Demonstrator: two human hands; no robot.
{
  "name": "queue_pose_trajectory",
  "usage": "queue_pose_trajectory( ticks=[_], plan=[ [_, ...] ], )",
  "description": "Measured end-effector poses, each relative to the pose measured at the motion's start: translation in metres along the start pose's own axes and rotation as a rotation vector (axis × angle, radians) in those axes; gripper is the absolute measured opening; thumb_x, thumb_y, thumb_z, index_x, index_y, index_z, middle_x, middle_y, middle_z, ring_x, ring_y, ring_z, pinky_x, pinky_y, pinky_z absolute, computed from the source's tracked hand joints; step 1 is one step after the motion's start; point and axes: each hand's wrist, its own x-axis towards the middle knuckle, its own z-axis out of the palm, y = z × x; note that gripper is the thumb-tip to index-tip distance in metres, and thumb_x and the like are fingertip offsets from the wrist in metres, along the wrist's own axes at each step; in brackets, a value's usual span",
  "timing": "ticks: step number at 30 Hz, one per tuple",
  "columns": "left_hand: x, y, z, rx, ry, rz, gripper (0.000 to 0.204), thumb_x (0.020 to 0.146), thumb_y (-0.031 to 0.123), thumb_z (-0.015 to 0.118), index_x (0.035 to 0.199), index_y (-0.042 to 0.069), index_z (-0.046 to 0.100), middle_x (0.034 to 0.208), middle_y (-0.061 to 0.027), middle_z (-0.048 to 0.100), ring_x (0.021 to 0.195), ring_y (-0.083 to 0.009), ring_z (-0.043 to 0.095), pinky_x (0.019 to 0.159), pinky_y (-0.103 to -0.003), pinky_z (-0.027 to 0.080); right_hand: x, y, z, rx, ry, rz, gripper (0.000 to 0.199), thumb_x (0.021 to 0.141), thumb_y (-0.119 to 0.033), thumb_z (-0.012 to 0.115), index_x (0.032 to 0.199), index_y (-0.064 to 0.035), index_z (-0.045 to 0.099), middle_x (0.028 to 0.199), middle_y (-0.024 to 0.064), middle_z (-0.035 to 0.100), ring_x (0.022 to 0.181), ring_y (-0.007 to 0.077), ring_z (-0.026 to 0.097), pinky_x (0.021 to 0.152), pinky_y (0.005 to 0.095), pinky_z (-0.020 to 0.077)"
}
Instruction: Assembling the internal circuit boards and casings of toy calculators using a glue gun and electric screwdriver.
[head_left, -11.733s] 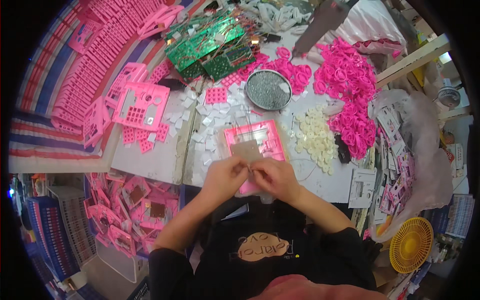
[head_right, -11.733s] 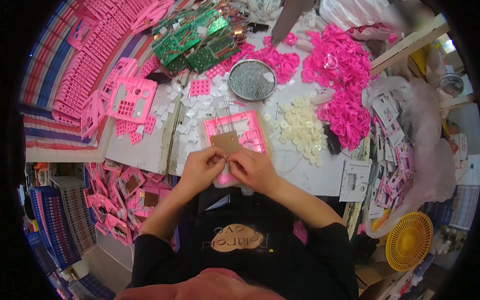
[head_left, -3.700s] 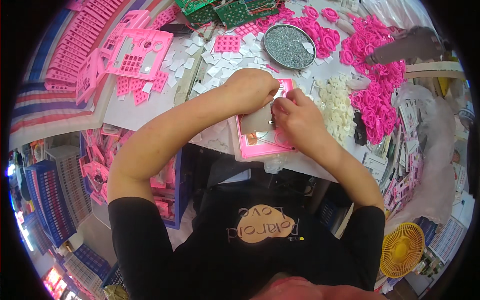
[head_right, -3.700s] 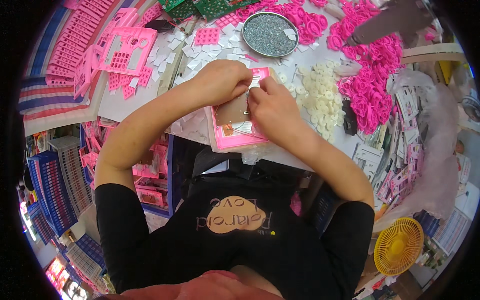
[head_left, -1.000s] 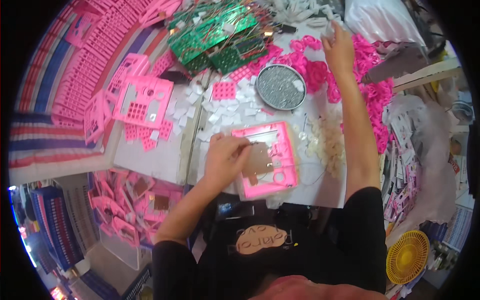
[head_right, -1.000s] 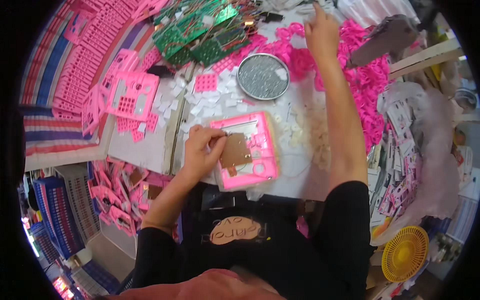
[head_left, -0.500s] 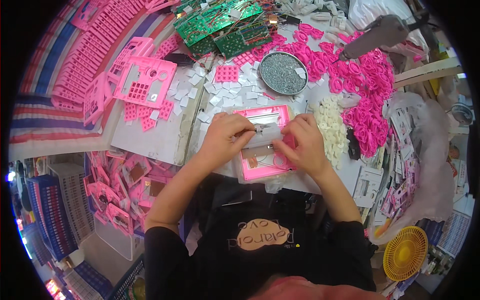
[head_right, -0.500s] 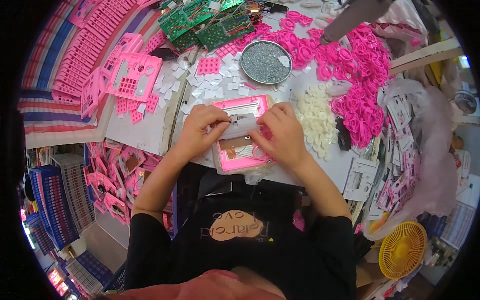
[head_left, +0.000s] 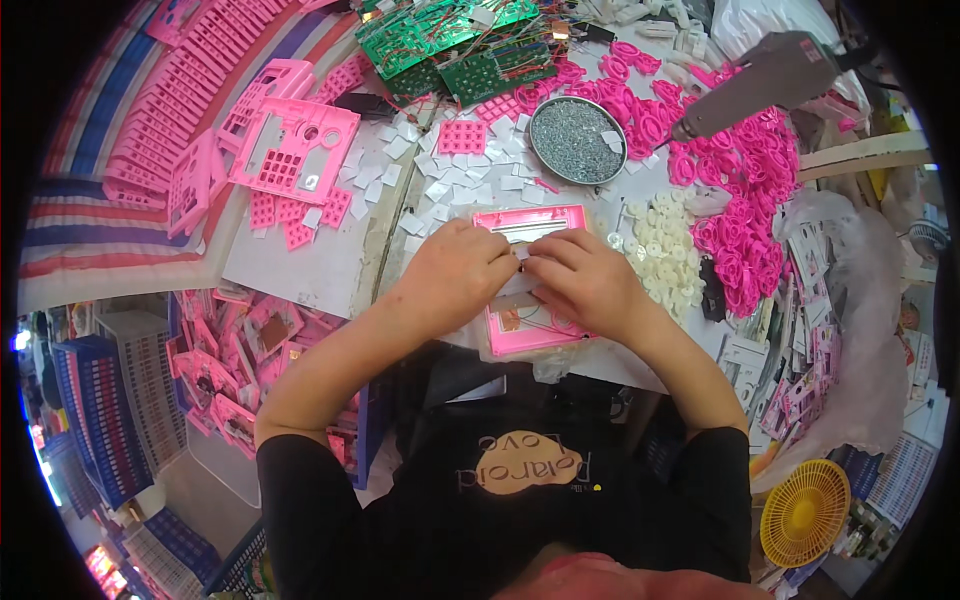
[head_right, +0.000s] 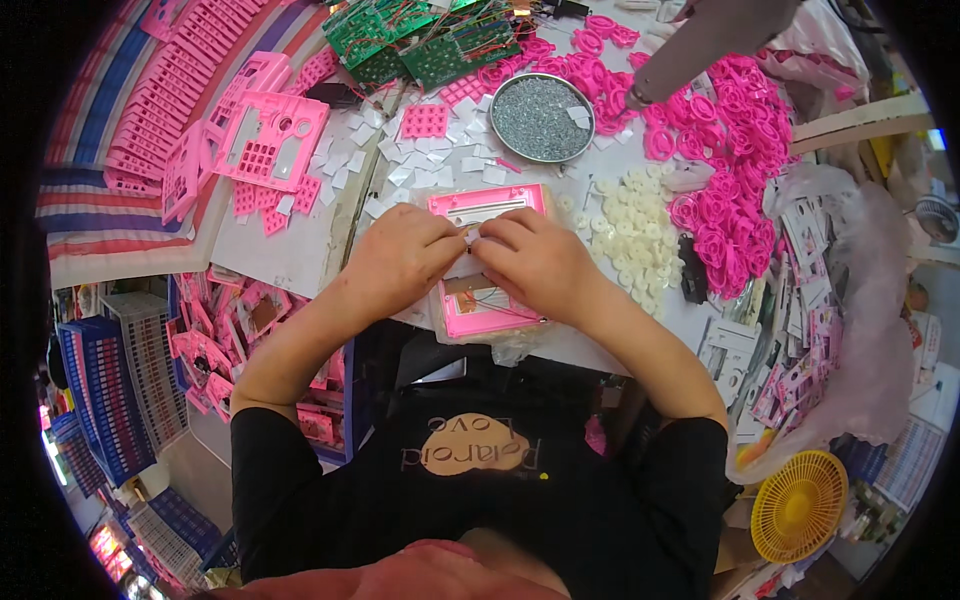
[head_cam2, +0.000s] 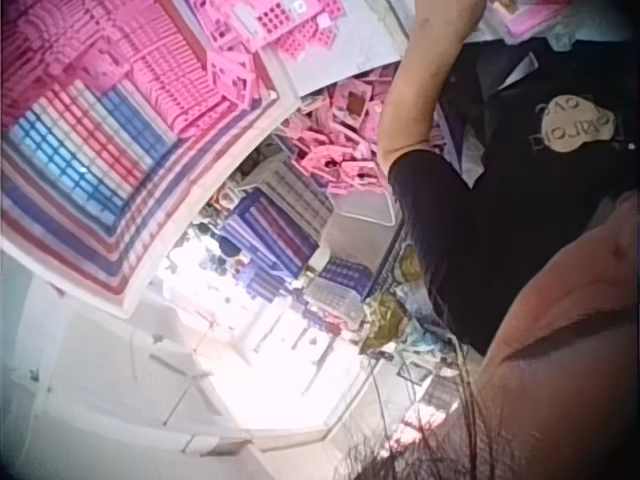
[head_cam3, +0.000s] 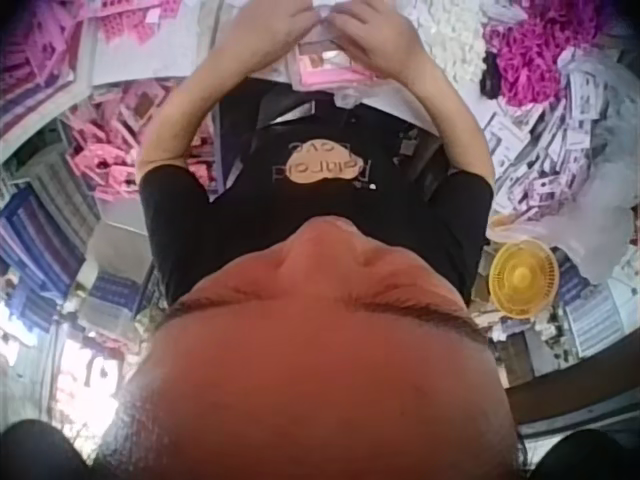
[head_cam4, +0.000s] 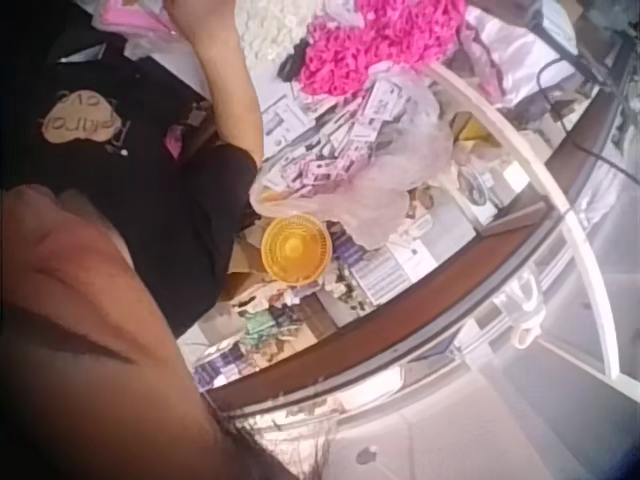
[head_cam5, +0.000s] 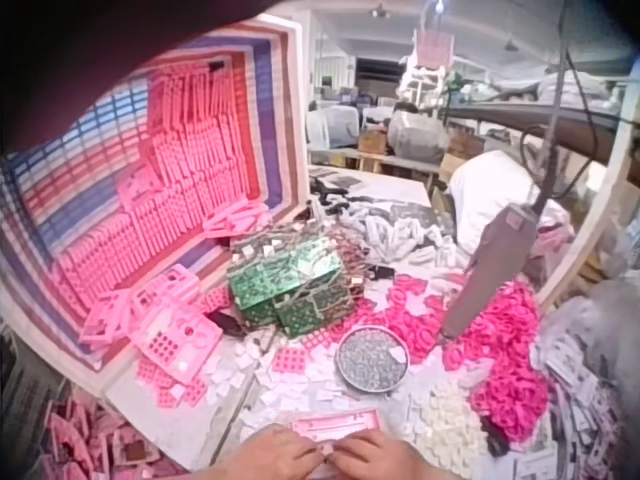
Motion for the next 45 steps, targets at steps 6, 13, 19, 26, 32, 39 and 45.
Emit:
queue_pose_trajectory(
  ticks=[6,13,19,26,32,39,45],
  plan=[
    [0.006,0.008,0.002,-0.458,0.033,-0.466,0.018,0.084,0.017,0.07,0.093,0.001,0.068,0.08,-0.0117,0.068,0.069,-0.0251,0.065,0.065,-0.036,0.051,0.007,-0.016,-0.005,-0.146,-0.116,0.06,0.023,0.077,-0.017,0.066,0.097,-0.0074,0.061,0.098,0.0062,0.063,0.093,0.0265,0.061,0.073,0.0364,0.054],
    [0.02,-0.016,0.007,-0.549,-0.218,-0.577,0.029,0.083,0.029,0.072,0.081,0.0,0.069,0.067,-0.0142,0.066,0.062,-0.0247,0.065,0.06,-0.036,0.05,0.005,-0.023,0.006,-0.239,-0.119,0.037,0.018,0.075,-0.024,0.065,0.075,-0.006,0.067,0.088,0.0107,0.061,0.087,0.0287,0.057,0.067,0.0386,0.0518],
    [0.036,-0.013,-0.005,-0.586,-0.327,-0.552,0.022,0.08,0.021,0.071,0.082,-0.001,0.069,0.068,-0.0123,0.066,0.063,-0.0196,0.065,0.06,-0.033,0.05,0.001,-0.043,-0.005,-0.417,-0.212,0.035,0.02,0.075,-0.024,0.064,0.079,-0.0051,0.071,0.094,0.0123,0.06,0.093,0.0279,0.055,0.066,0.0403,0.0516],
    [0.035,-0.018,-0.003,-0.627,-0.352,-0.535,0.017,0.077,0.016,0.07,0.083,-0.001,0.069,0.07,-0.011,0.068,0.064,-0.0192,0.064,0.062,-0.033,0.05,0.026,-0.032,-0.013,-0.049,-0.409,0.22,0.023,0.073,-0.025,0.069,0.083,-0.0051,0.074,0.097,0.0141,0.064,0.1,0.029,0.055,0.066,0.0401,0.0509],
    [0.039,-0.017,-0.006,-0.571,-0.364,-0.496,0.018,0.077,0.016,0.07,0.084,-0.001,0.069,0.068,-0.0099,0.068,0.063,-0.0183,0.065,0.063,-0.033,0.051,0.005,-0.049,-0.003,-0.48,-0.316,-0.005,0.026,0.078,-0.022,0.069,0.092,0.0002,0.072,0.1,0.0188,0.064,0.104,0.0349,0.057,0.078,0.0447,0.0527],
    [0.043,-0.015,-0.008,-0.595,-0.363,-0.486,0.017,0.076,0.017,0.072,0.079,0.001,0.068,0.066,-0.0071,0.065,0.062,-0.0133,0.06,0.059,-0.03,0.048,0.004,-0.021,-0.013,-0.203,-0.264,0.024,0.024,0.077,-0.019,0.065,0.092,0.0006,0.069,0.104,0.0173,0.062,0.1,0.0332,0.057,0.073,0.0453,0.0524],
    [0.043,-0.033,-0.007,-0.442,-0.379,-0.233,0.016,0.079,0.019,0.068,0.082,0.004,0.069,0.07,-0.0106,0.067,0.063,-0.0208,0.063,0.061,-0.034,0.049,0.025,-0.02,-0.042,-0.008,-0.422,0.214,0.027,0.076,-0.025,0.071,0.097,-0.007,0.07,0.092,0.0157,0.066,0.09,0.0331,0.065,0.072,0.045,0.0532]
  ],
)
